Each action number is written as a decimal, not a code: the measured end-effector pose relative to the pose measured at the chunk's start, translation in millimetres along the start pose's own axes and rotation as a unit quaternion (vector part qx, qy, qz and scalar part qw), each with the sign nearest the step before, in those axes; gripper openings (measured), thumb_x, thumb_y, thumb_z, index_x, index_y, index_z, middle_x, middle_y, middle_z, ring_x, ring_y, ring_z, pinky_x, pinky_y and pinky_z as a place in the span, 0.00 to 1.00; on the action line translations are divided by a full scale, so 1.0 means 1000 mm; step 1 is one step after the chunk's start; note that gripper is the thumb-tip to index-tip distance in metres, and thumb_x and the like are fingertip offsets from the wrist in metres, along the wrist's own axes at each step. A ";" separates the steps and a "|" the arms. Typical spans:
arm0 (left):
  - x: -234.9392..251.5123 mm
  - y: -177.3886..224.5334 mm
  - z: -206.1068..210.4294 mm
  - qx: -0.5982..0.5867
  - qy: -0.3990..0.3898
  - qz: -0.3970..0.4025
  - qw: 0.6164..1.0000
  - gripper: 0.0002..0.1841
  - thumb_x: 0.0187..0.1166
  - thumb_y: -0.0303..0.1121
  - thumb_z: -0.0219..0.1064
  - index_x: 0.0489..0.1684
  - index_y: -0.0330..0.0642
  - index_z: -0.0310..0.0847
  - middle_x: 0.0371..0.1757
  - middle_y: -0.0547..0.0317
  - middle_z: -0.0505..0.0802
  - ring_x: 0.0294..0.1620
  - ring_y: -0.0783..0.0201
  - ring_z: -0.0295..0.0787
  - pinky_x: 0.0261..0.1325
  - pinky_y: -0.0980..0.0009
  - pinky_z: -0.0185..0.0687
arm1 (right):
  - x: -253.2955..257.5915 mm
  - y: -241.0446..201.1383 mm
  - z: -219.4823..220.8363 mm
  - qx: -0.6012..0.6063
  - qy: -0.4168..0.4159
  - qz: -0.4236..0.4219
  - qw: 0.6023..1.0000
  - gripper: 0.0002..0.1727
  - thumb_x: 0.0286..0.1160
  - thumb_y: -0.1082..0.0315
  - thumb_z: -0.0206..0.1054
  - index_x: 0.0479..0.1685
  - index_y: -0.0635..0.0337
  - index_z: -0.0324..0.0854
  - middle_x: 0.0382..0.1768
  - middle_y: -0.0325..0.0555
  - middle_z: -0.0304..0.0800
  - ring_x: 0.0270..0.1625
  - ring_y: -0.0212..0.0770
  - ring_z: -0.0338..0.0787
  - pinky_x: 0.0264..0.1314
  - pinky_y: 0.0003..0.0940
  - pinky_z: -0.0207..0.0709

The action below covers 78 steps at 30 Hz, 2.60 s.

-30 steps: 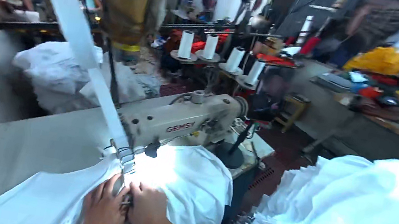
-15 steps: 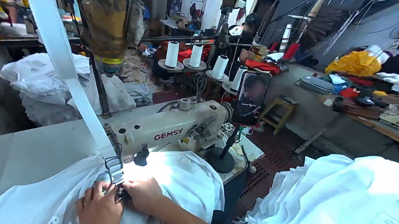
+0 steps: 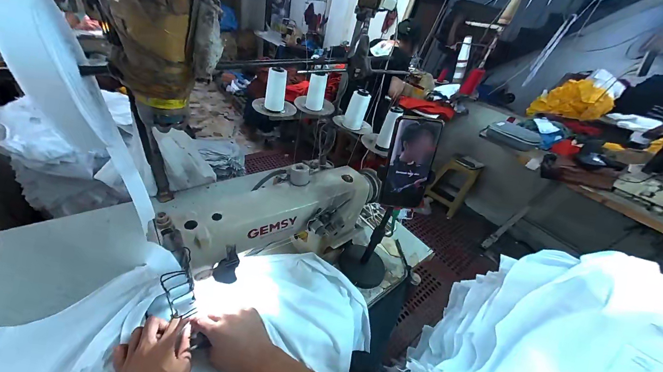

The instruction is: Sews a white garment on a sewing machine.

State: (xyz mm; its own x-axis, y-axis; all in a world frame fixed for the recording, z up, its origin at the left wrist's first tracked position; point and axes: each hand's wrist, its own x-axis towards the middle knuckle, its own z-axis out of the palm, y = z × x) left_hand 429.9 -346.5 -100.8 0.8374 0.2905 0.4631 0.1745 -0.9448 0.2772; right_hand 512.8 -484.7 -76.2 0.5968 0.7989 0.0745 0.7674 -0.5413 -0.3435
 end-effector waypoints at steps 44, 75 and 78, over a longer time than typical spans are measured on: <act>0.103 -0.084 0.006 -0.083 -0.133 -0.120 0.980 0.25 0.76 0.60 0.63 0.72 0.69 0.84 0.84 0.61 0.77 0.87 0.53 0.64 0.90 0.43 0.44 | 0.049 0.057 -0.030 -0.034 0.029 0.010 0.999 0.23 0.83 0.56 0.62 0.56 0.69 0.88 0.52 0.67 0.93 0.60 0.62 0.92 0.68 0.59 0.81; 0.142 -0.099 0.037 -0.058 -0.121 -0.094 0.987 0.38 0.72 0.67 0.68 0.82 0.62 0.76 0.86 0.62 0.75 0.88 0.55 0.63 0.89 0.45 0.50 | 0.091 0.083 0.016 -0.069 -0.154 0.050 0.984 0.28 0.92 0.55 0.51 0.77 0.66 0.76 0.75 0.66 0.81 0.81 0.57 0.78 0.86 0.53 0.64; 0.135 -0.098 0.032 -0.059 -0.109 -0.101 0.987 0.30 0.74 0.64 0.68 0.76 0.68 0.82 0.77 0.57 0.82 0.80 0.51 0.72 0.83 0.44 0.58 | 0.072 0.054 -0.004 -0.042 -0.062 0.077 0.994 0.27 0.86 0.50 0.57 0.69 0.62 0.84 0.66 0.59 0.89 0.73 0.52 0.85 0.80 0.52 0.71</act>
State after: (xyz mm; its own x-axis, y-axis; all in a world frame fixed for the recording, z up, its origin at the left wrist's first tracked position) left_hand 541.9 -219.7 -92.3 0.8856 0.4189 0.2006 0.2977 -0.8434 0.4472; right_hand 598.0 -457.2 -85.6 0.6798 0.7277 -0.0912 0.6884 -0.6761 -0.2627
